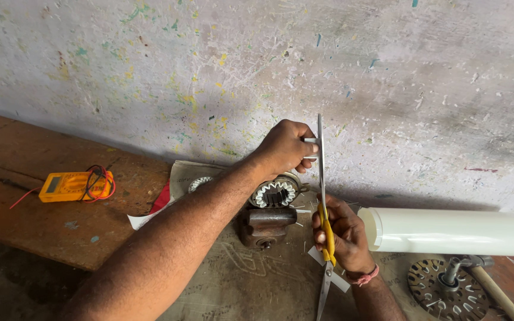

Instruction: The person prepares and inserts small paper strips into the slots of a fan motor core using scissors and their hands.

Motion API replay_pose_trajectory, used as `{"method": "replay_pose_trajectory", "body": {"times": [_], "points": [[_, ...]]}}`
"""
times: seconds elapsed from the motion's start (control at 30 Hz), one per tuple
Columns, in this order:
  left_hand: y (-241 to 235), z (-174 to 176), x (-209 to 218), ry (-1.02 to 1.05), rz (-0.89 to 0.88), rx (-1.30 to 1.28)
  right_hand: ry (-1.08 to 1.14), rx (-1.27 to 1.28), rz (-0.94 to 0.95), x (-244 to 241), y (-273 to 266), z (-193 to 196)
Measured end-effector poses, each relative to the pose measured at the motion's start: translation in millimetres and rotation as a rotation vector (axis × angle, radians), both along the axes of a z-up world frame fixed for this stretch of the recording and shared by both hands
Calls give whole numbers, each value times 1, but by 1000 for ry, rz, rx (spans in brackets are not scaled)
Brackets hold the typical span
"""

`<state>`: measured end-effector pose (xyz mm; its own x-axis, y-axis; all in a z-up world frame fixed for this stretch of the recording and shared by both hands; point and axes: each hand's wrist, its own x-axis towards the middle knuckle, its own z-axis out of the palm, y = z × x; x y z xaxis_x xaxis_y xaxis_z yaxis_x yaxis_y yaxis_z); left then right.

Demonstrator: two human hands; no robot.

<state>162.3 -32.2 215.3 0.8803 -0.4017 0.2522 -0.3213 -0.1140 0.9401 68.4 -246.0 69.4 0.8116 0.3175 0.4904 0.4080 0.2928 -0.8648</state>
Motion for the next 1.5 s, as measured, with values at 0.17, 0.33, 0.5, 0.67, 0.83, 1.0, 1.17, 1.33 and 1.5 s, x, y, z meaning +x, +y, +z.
{"method": "replay_pose_trajectory", "body": {"times": [0.17, 0.33, 0.5, 0.67, 0.83, 1.0, 1.17, 1.33, 1.5], "points": [[1, -1, 1, -2, -16, -22, 45, -10, -27, -5, 0, 2], [1, -2, 2, -22, -32, -29, 77, -24, -71, -3, 2, 0], [8, -5, 0, -107, -35, -211, -9, -92, -202, 8, 1, -10], [33, -13, -30, -411, 2, -402, -31, -291, -406, 20, -16, -14], [69, -27, -98, -619, 57, 55, -186, -902, -690, 21, -24, -16], [101, -47, -144, -508, 131, 92, -124, -1405, -733, 38, -24, -22], [111, -79, -156, -345, 204, 108, -18, -1700, -558, 39, -18, 2], [106, -99, -152, 47, 252, 20, 40, -1711, -591, 5, 9, 38], [102, -108, -153, -202, 284, 63, 16, -595, -537, -68, 73, 41]]}}
